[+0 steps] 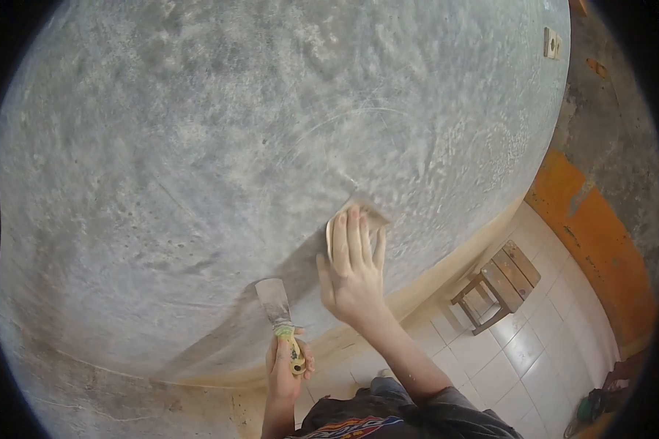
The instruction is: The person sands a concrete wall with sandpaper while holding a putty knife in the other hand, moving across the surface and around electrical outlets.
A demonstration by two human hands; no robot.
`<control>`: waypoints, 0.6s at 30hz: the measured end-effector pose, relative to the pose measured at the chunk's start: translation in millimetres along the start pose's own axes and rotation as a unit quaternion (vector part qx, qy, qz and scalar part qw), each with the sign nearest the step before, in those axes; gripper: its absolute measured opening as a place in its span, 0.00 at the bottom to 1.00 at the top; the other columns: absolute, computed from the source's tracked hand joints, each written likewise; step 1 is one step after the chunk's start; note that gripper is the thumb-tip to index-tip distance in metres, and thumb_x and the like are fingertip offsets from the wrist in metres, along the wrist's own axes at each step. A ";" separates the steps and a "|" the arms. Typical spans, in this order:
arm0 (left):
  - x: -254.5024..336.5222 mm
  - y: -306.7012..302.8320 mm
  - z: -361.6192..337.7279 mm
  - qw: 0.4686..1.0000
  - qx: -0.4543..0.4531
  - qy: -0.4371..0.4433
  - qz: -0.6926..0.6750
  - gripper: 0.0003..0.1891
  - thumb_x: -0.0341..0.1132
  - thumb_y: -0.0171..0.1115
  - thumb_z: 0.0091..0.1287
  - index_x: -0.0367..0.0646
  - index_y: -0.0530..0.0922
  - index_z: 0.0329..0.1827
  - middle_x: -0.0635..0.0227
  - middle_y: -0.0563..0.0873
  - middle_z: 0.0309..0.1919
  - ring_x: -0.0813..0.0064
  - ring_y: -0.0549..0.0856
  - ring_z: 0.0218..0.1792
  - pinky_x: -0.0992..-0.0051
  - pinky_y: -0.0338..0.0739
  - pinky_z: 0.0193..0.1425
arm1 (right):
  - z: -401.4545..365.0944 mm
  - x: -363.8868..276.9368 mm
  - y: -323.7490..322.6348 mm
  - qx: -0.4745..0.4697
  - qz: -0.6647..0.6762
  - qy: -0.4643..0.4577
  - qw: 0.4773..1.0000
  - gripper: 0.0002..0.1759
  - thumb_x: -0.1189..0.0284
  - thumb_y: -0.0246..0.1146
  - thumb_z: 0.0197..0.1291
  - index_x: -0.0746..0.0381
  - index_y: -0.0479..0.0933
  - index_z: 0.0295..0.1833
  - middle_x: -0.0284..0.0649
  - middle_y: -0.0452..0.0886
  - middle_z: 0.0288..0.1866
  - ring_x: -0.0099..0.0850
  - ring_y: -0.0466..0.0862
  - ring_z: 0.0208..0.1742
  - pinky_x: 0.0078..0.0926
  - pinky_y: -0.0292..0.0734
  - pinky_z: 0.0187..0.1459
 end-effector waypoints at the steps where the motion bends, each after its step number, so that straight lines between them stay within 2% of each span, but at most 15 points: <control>1: -0.3 1.6 0.7 1.000 0.000 0.005 0.002 0.21 0.49 0.43 0.77 0.37 0.70 0.55 0.66 0.78 0.24 0.78 0.77 0.21 0.82 0.68 0.19 | -13.0 0.8 6.6 -0.031 -0.010 -0.005 0.999 0.36 0.70 0.55 0.64 0.72 0.52 0.74 0.61 0.52 0.76 0.54 0.50 0.78 0.63 0.38 0.71; 2: -0.1 4.6 1.2 1.000 0.002 0.007 0.003 0.21 0.49 0.43 0.77 0.37 0.70 0.55 0.66 0.78 0.24 0.78 0.77 0.21 0.82 0.68 0.19 | -17.9 2.2 10.8 -0.062 -0.019 -0.011 0.998 0.36 0.70 0.56 0.64 0.72 0.53 0.74 0.60 0.52 0.77 0.54 0.50 0.78 0.63 0.38 0.71; 4: 0.5 11.2 2.0 1.000 0.014 0.013 -0.003 0.22 0.49 0.42 0.77 0.37 0.70 0.55 0.66 0.78 0.24 0.78 0.77 0.21 0.81 0.68 0.19 | -1.3 1.0 -3.5 -0.061 -0.029 -0.023 0.997 0.37 0.70 0.57 0.63 0.72 0.53 0.74 0.60 0.52 0.77 0.54 0.51 0.78 0.64 0.38 0.71; 7: 0.3 17.9 3.7 1.000 0.023 0.014 0.007 0.22 0.49 0.42 0.77 0.37 0.69 0.55 0.67 0.76 0.23 0.78 0.76 0.20 0.81 0.67 0.19 | 42.4 -1.6 -28.7 -0.030 -0.025 -0.059 0.998 0.39 0.68 0.59 0.61 0.73 0.54 0.73 0.60 0.53 0.76 0.55 0.51 0.78 0.66 0.38 0.70; 12: -8.2 29.8 12.1 0.998 0.049 0.025 -0.010 0.23 0.50 0.43 0.77 0.38 0.69 0.56 0.68 0.75 0.23 0.78 0.75 0.20 0.80 0.67 0.19 | 0.2 21.1 1.6 -0.030 0.010 -0.088 0.996 0.38 0.66 0.59 0.61 0.73 0.55 0.73 0.63 0.54 0.75 0.56 0.52 0.77 0.68 0.40 0.69; 14: -13.6 34.3 13.1 0.997 0.066 0.026 -0.016 0.23 0.50 0.43 0.77 0.38 0.69 0.56 0.69 0.75 0.23 0.78 0.75 0.20 0.80 0.66 0.19 | -14.3 29.1 7.6 -0.073 -0.001 -0.070 0.995 0.38 0.66 0.59 0.62 0.73 0.57 0.72 0.62 0.56 0.75 0.56 0.54 0.77 0.67 0.41 0.69; 18: -21.8 47.0 15.6 0.996 0.072 0.030 -0.037 0.22 0.50 0.42 0.77 0.39 0.69 0.57 0.69 0.75 0.24 0.79 0.75 0.21 0.81 0.66 0.19 | 33.2 21.0 -25.0 -0.051 -0.026 -0.113 0.992 0.37 0.66 0.59 0.60 0.71 0.59 0.71 0.60 0.58 0.74 0.56 0.57 0.75 0.66 0.44 0.69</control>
Point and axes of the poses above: each hand's wrist, its own z-axis towards the middle knuckle, its own y-axis out of the palm, x = y × z, the point moved 4 cm from there along z, towards the middle knuckle
